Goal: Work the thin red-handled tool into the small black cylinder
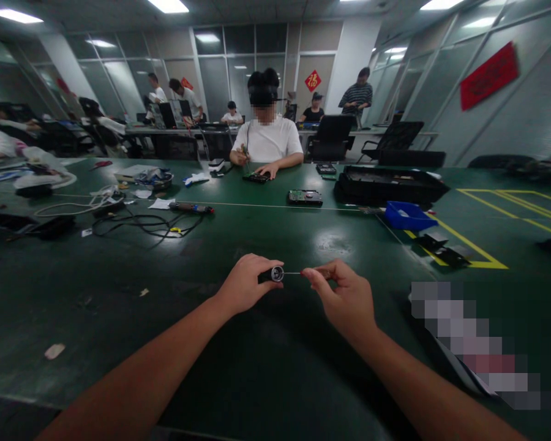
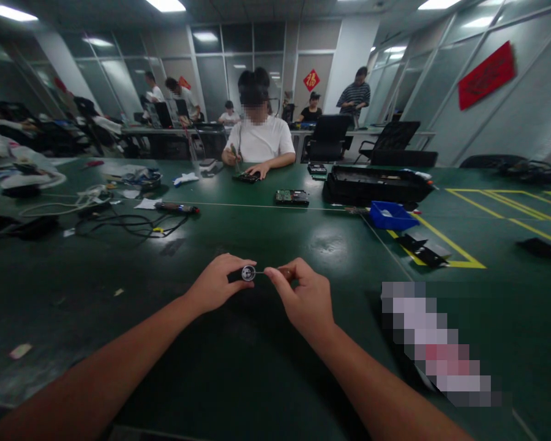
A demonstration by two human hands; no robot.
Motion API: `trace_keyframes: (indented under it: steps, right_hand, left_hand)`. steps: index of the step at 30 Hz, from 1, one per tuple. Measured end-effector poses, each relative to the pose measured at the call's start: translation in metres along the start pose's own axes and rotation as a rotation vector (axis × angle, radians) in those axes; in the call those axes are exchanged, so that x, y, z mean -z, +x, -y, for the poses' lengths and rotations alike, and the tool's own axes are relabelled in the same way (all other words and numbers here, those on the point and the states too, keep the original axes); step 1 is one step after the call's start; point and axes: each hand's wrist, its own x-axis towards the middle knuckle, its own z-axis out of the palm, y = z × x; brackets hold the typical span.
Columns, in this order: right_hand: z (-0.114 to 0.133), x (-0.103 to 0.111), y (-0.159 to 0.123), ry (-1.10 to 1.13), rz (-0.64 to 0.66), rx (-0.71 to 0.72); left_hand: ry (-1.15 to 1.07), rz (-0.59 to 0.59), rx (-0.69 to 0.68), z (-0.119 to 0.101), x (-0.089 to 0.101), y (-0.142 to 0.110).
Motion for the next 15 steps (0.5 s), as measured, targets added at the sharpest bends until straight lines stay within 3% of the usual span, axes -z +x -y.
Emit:
trace_keyframes:
  steps: [9,15]
  right_hand:
    - [0.0018,0.0004,0.0009,-0.159,-0.118,0.043]
    - [0.0009,0.0002,-0.0038,-0.175,-0.015,0.14]
  left_hand:
    - [-0.001,-0.001,0.013,-0.0006,0.0007,-0.0008]
    - [-0.013,-0.005,0.024,0.002,0.0006,-0.0011]
